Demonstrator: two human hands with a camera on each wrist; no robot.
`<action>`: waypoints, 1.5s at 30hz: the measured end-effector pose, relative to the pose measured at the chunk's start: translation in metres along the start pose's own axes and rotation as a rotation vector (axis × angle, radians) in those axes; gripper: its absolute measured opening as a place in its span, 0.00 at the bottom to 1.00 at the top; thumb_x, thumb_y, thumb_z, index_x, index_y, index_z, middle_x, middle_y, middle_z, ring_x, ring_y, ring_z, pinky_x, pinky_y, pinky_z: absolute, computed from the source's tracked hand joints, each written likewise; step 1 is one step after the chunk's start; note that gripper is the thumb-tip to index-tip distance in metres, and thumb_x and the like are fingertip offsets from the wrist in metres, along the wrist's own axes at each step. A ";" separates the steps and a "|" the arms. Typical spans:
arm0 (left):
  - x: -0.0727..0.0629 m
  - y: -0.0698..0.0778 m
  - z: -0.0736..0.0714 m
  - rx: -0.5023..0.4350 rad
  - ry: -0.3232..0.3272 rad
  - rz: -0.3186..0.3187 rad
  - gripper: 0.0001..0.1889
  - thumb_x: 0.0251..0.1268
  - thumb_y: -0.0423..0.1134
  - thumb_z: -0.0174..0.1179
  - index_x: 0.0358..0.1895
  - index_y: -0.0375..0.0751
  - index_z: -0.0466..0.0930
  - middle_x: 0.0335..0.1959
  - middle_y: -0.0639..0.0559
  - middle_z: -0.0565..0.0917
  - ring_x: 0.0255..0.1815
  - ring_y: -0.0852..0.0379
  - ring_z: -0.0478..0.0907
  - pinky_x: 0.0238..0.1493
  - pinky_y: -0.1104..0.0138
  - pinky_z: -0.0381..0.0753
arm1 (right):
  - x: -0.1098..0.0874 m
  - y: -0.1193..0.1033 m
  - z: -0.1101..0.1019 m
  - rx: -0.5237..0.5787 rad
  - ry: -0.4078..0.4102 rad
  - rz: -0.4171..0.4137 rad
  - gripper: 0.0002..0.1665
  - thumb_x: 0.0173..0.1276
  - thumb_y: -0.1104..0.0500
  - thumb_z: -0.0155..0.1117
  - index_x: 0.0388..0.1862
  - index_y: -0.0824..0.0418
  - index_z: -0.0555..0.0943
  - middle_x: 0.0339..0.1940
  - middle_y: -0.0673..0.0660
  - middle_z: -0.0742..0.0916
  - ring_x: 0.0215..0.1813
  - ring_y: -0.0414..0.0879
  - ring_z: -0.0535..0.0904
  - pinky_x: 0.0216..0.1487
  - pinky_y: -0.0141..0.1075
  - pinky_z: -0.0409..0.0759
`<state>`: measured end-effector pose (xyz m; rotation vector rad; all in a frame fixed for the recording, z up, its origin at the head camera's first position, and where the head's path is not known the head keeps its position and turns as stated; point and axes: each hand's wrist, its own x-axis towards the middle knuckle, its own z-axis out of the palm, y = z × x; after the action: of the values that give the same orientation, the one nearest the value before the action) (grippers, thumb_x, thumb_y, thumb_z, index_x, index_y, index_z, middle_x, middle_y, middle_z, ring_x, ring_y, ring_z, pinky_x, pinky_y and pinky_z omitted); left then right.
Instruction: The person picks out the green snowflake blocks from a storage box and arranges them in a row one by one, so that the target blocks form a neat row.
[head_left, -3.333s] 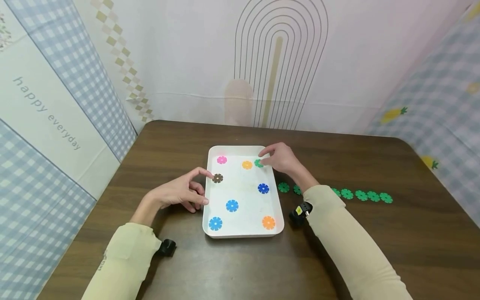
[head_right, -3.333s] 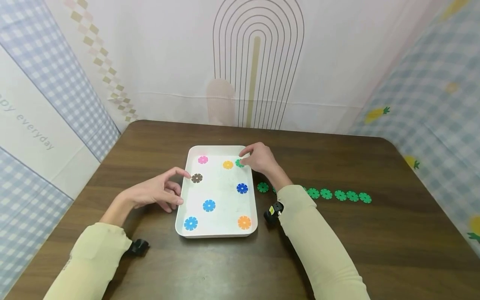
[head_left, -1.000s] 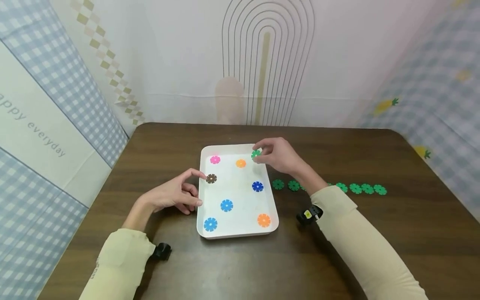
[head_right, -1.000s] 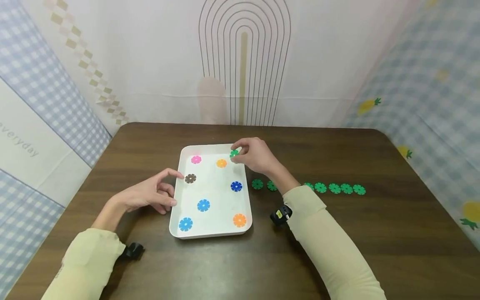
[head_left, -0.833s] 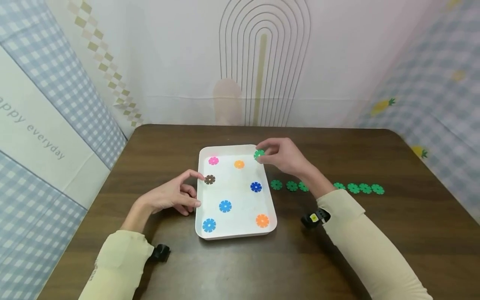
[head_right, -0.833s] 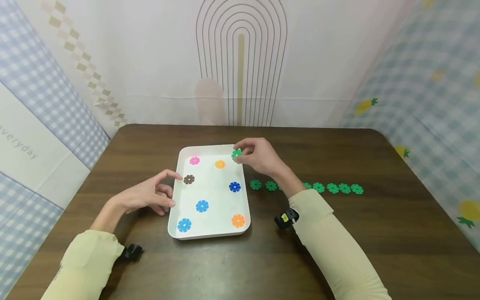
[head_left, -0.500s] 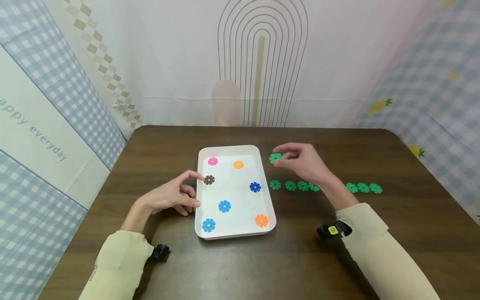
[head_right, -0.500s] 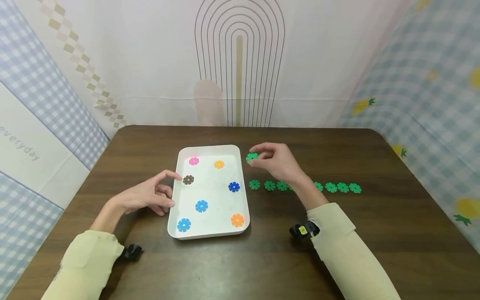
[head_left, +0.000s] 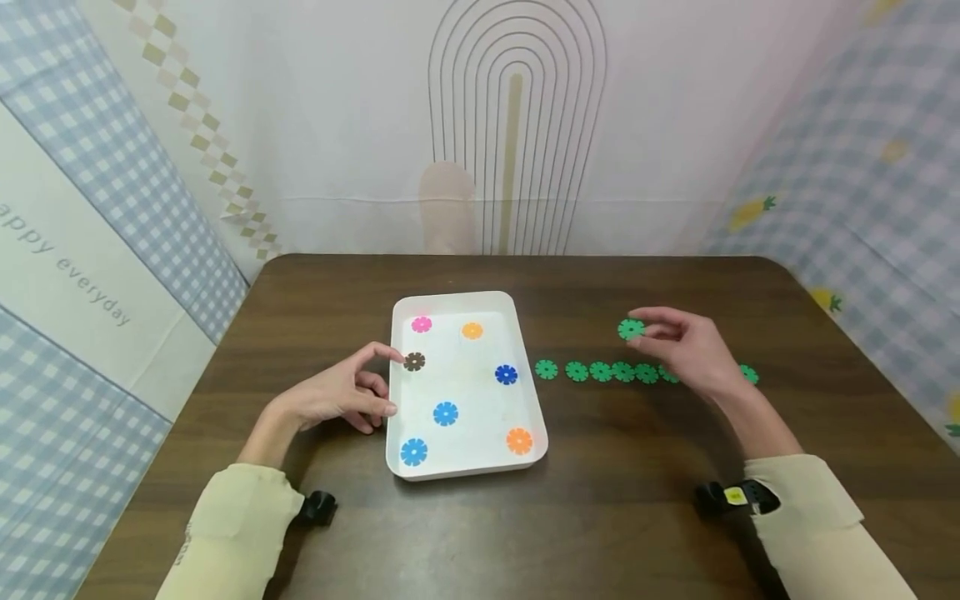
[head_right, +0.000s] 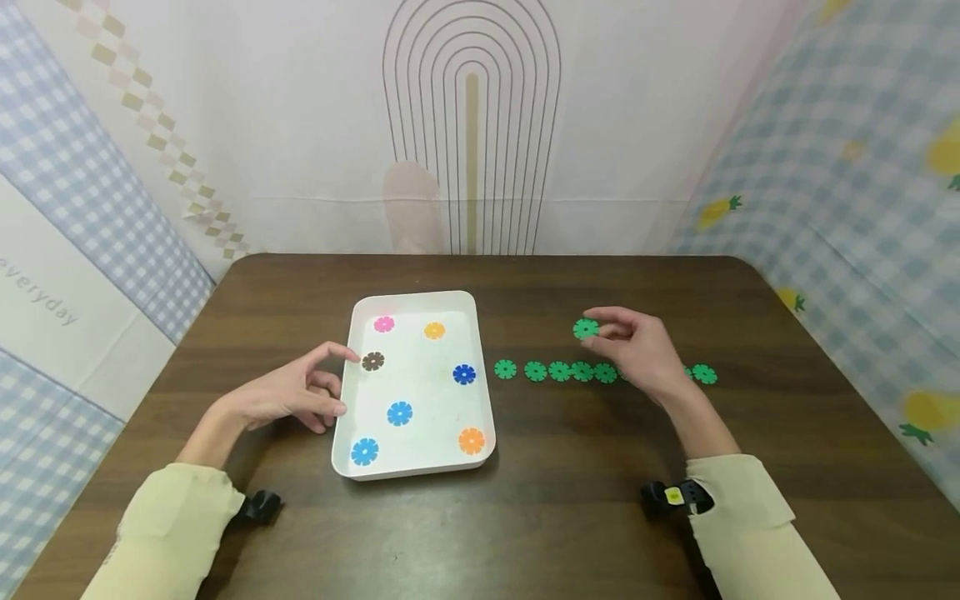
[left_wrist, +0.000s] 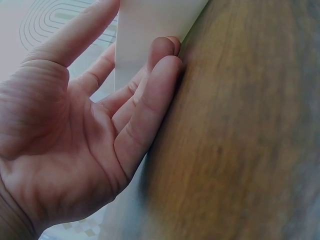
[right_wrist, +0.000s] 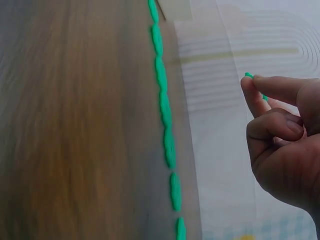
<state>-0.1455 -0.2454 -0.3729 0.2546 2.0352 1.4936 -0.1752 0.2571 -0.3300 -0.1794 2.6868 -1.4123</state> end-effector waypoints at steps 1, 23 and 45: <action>0.000 0.000 0.000 -0.002 -0.001 0.000 0.42 0.65 0.37 0.75 0.76 0.46 0.57 0.37 0.45 0.80 0.31 0.45 0.84 0.37 0.56 0.89 | -0.002 0.003 -0.003 0.008 0.008 -0.004 0.28 0.76 0.51 0.71 0.70 0.58 0.79 0.39 0.44 0.88 0.29 0.42 0.74 0.29 0.38 0.74; 0.000 -0.001 -0.002 -0.002 0.001 -0.001 0.41 0.66 0.36 0.74 0.76 0.46 0.58 0.37 0.46 0.79 0.29 0.45 0.83 0.37 0.55 0.89 | -0.021 0.028 -0.036 0.074 0.128 0.054 0.24 0.75 0.52 0.71 0.67 0.50 0.80 0.40 0.36 0.84 0.30 0.38 0.74 0.24 0.34 0.75; 0.000 -0.002 -0.002 -0.005 -0.005 0.007 0.42 0.65 0.37 0.75 0.76 0.46 0.57 0.37 0.46 0.79 0.31 0.46 0.83 0.37 0.55 0.90 | -0.038 0.079 -0.086 0.143 0.283 0.204 0.20 0.73 0.53 0.74 0.61 0.42 0.83 0.33 0.31 0.87 0.33 0.32 0.77 0.27 0.31 0.77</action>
<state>-0.1461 -0.2477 -0.3740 0.2634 2.0283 1.5008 -0.1547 0.3773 -0.3447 0.3193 2.7008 -1.6636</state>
